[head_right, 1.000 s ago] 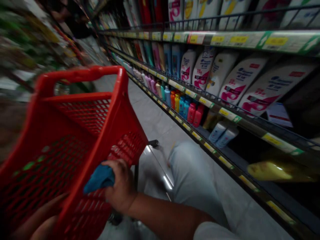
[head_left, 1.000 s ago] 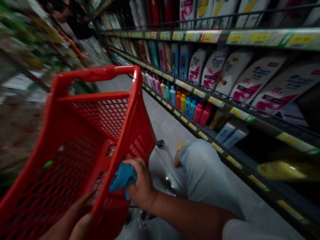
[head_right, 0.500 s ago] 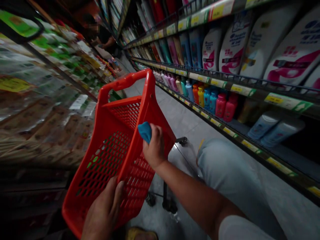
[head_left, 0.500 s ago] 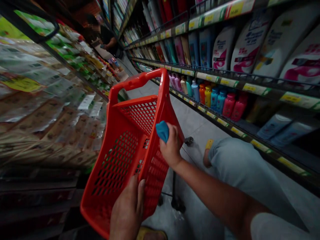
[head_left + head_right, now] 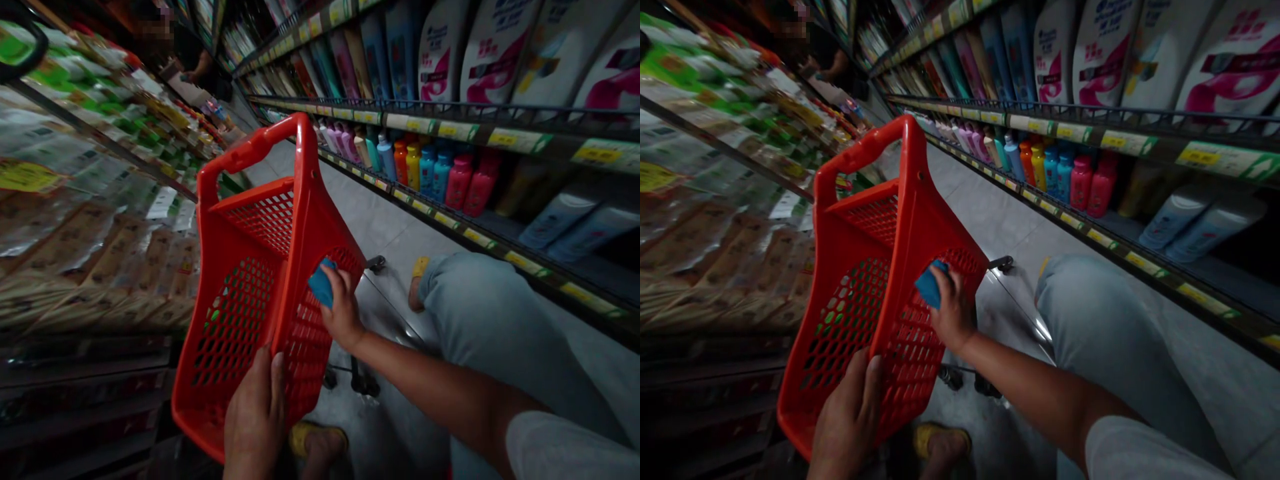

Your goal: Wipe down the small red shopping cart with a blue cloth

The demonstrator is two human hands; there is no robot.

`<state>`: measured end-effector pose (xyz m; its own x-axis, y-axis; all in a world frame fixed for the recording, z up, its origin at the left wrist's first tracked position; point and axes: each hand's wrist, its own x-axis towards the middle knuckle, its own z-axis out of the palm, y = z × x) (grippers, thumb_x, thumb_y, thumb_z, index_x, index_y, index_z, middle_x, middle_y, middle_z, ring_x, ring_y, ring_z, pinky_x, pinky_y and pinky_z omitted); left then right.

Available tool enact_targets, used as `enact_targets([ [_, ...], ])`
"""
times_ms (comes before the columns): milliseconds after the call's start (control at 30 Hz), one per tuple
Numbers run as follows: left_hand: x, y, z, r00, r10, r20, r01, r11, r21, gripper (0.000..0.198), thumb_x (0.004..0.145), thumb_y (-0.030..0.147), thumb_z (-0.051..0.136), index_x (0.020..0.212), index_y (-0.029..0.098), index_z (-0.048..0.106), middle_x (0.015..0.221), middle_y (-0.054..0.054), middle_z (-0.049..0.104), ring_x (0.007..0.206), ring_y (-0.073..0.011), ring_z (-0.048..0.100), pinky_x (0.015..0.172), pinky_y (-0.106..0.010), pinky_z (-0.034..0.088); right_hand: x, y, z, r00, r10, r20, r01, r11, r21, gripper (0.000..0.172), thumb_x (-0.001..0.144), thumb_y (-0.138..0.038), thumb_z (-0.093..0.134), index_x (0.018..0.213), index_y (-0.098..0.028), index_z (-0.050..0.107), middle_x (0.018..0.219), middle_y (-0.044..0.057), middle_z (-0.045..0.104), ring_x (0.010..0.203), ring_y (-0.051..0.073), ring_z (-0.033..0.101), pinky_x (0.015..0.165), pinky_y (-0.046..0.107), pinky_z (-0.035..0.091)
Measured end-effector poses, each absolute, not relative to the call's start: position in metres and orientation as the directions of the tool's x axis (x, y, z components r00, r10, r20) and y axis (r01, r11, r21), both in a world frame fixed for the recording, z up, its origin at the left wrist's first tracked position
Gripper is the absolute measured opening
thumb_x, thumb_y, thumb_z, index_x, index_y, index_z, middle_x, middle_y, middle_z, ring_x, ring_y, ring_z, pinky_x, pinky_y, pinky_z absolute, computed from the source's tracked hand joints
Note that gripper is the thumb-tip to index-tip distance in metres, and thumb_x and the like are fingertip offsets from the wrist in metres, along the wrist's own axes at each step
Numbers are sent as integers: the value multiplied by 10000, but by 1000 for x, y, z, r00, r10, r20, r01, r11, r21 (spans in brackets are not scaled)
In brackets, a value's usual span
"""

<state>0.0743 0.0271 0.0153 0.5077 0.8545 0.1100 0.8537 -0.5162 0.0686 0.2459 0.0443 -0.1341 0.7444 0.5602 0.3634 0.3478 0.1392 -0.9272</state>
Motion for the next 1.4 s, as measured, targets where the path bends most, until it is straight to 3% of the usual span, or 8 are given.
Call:
enact_targets([
  [100, 74, 28, 19, 494, 868, 53, 864, -497, 84, 340, 1006, 510, 329, 924, 258, 542, 673, 6, 671, 645, -203, 704, 531, -259, 418, 235, 42, -138, 670, 590, 451, 398, 227, -889, 743, 744, -22, 578, 1439, -276, 507, 1360, 92, 487, 1296, 242, 533, 1130, 413, 465],
  [300, 76, 26, 21, 480, 877, 10, 869, -478, 131, 318, 1015, 494, 332, 970, 262, 544, 687, 19, 661, 637, -185, 687, 530, -245, 397, 227, 39, -178, 889, 457, -29, -15, -35, -999, 803, 722, -1, 513, 1491, -207, 407, 1261, 126, 542, 1216, 257, 572, 1074, 459, 502],
  [500, 63, 36, 13, 531, 839, 119, 830, -543, 125, 326, 1009, 479, 352, 943, 253, 578, 734, 3, 701, 666, -177, 707, 569, -243, 456, 196, 22, -141, 703, 653, 282, 199, 201, -959, 859, 712, 0, 526, 1513, -294, 424, 1358, 97, 465, 1271, 248, 545, 1107, 439, 488],
  [767, 5, 52, -7, 623, 726, 290, 761, -648, -13, 444, 1004, 562, 381, 1153, 230, 637, 996, -61, 798, 899, -208, 775, 726, -260, 598, 300, 60, -141, 920, 348, 179, 144, 123, -982, 820, 681, 34, 468, 1458, -229, 486, 1294, 109, 450, 1236, 246, 539, 1138, 478, 433],
  [900, -9, 51, -7, 649, 701, 296, 739, -673, -30, 437, 1004, 564, 388, 1147, 243, 648, 1013, -52, 800, 903, -205, 777, 741, -254, 609, 305, 52, -89, 826, 354, 439, 356, 277, -893, 896, 712, 20, 500, 1537, -308, 378, 1350, 90, 418, 1297, 253, 500, 1138, 453, 439],
  [1033, -15, 49, -2, 660, 698, 278, 737, -673, -62, 404, 1008, 524, 393, 1112, 234, 655, 991, -61, 803, 881, -209, 779, 754, -263, 608, 315, 47, -75, 652, 367, 664, 607, 272, -747, 788, 764, 16, 492, 1430, -403, 538, 1300, 49, 421, 1251, 251, 492, 1106, 466, 455],
  [1267, -20, 57, 3, 698, 627, 345, 697, -707, -124, 386, 994, 527, 429, 1074, 237, 672, 938, -53, 809, 797, -221, 782, 720, -279, 618, 286, 24, -153, 741, 466, 484, 496, 107, -861, 770, 666, 36, 487, 1320, -334, 655, 1279, 65, 436, 1206, 266, 505, 1084, 503, 469],
  [1400, -23, 63, 5, 722, 580, 376, 661, -740, -128, 398, 995, 535, 417, 1059, 242, 679, 916, -40, 811, 778, -216, 782, 689, -272, 621, 285, 13, -127, 841, 371, 395, 351, 182, -918, 714, 643, 16, 452, 1257, -279, 667, 1244, 73, 458, 1181, 255, 540, 1076, 486, 487],
])
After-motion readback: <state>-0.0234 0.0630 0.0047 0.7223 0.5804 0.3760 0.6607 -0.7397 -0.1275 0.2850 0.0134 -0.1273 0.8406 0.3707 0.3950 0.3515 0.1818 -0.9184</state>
